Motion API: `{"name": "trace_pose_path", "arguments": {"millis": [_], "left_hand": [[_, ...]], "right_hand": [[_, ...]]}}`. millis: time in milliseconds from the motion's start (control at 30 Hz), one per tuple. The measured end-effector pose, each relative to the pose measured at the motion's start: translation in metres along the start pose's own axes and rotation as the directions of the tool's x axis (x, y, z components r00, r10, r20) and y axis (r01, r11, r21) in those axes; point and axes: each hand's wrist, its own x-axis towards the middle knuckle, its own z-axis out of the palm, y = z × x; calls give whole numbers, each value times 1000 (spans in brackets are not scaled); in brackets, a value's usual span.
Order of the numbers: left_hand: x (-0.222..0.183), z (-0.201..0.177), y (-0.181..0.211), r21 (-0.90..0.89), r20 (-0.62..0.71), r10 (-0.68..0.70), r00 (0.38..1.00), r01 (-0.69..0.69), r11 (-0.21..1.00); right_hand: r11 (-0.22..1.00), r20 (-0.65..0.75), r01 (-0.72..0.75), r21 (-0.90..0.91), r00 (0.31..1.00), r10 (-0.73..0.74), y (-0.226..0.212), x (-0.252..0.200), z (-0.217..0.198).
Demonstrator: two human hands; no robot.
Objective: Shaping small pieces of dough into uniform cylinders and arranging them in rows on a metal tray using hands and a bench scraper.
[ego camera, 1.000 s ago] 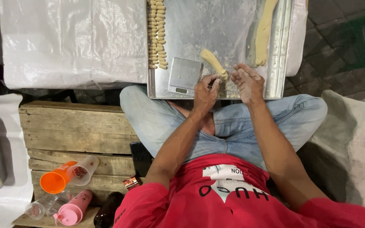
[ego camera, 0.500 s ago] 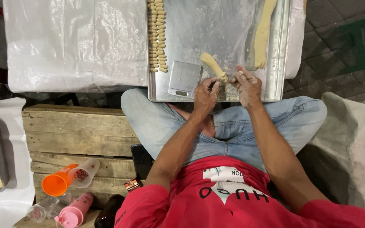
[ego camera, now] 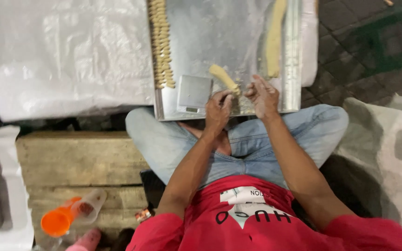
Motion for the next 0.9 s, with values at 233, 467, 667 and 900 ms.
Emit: {"name": "trace_pose_path", "arguments": {"millis": [233,467,667,900], "left_hand": [[1,2,1,32,33,-77,996,76,997],[-1,3,-3,-3,26,-146,989,146,989],[-2,2,-8,-39,47,-139,989,141,989],[-2,3,-20,-76,65,-82,994,87,993]], "right_hand": [[995,-253,-69,-67,966,50,7,11,0],[998,6,-2,70,1000,1,-5,-6,1],[1000,-50,-17,19,999,18,14,9,-8],[1000,-64,-17,1,998,17,-4,-8,5]]}}
